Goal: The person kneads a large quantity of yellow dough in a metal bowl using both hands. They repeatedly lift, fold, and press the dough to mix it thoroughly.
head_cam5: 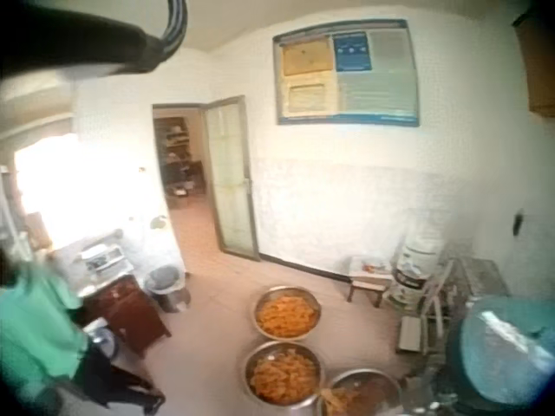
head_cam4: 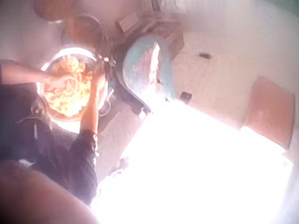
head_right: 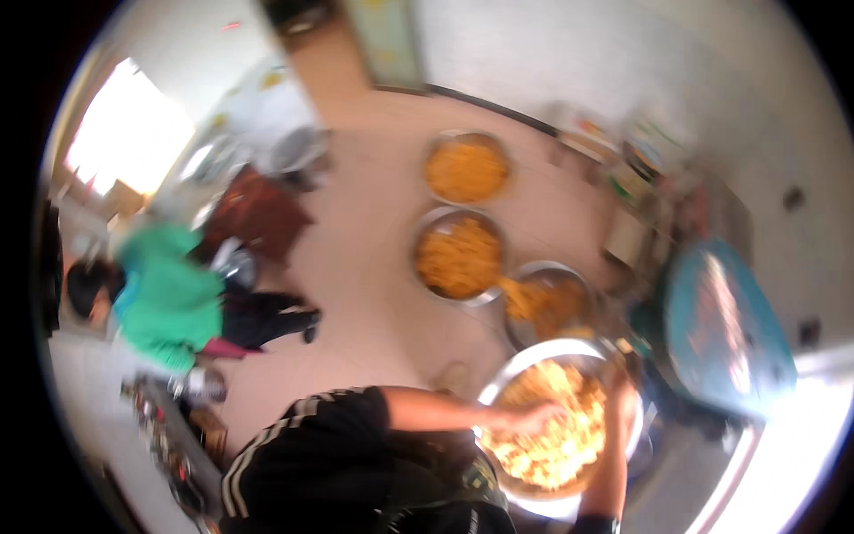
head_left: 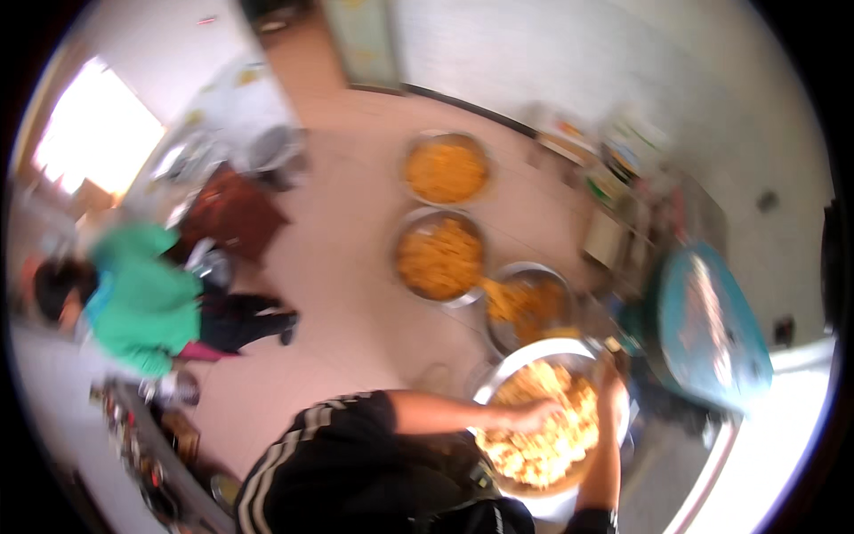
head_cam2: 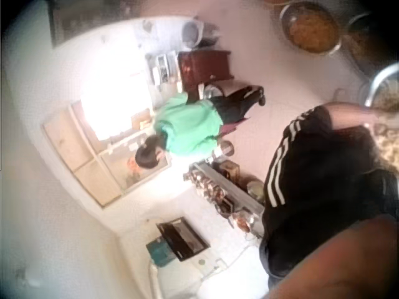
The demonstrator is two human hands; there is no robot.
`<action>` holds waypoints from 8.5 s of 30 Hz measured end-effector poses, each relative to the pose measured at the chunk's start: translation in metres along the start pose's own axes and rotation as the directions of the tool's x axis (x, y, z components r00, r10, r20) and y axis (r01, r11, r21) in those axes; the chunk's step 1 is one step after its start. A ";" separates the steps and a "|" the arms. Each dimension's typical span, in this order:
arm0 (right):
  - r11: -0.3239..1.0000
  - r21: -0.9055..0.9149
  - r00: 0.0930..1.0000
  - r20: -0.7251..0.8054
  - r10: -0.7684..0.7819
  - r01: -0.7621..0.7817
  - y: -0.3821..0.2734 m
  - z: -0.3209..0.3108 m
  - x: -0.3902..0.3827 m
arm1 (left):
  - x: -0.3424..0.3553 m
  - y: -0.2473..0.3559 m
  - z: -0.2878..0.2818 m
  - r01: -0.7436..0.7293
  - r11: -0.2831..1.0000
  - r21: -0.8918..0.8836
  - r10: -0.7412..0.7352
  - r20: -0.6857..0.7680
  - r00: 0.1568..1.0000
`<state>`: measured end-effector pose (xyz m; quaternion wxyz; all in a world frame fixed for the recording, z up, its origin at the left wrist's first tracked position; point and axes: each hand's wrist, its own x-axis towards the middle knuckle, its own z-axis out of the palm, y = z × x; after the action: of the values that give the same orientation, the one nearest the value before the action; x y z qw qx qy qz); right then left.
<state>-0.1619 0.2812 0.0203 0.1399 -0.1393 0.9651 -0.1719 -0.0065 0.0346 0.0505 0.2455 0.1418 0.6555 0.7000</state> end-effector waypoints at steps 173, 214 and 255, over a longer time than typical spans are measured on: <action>0.790 0.476 0.681 -0.430 0.593 -0.387 0.106 0.078 -0.228 | 0.016 0.010 0.133 -0.468 0.035 0.883 0.259 0.445 0.857; 0.860 0.492 0.811 -0.553 0.191 0.133 0.007 0.030 -0.223 | 0.048 -0.004 0.118 -0.219 0.724 0.654 0.068 0.249 0.966; 0.981 -0.047 0.963 -0.205 0.174 -0.188 0.023 -0.028 0.022 | 0.028 -0.010 0.070 -0.024 0.990 0.139 0.027 -0.015 1.000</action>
<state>-0.1965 0.3033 0.0318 0.0527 -0.0370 0.9881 -0.1397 0.0084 0.1088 0.0442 0.2205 0.1610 0.7029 0.6568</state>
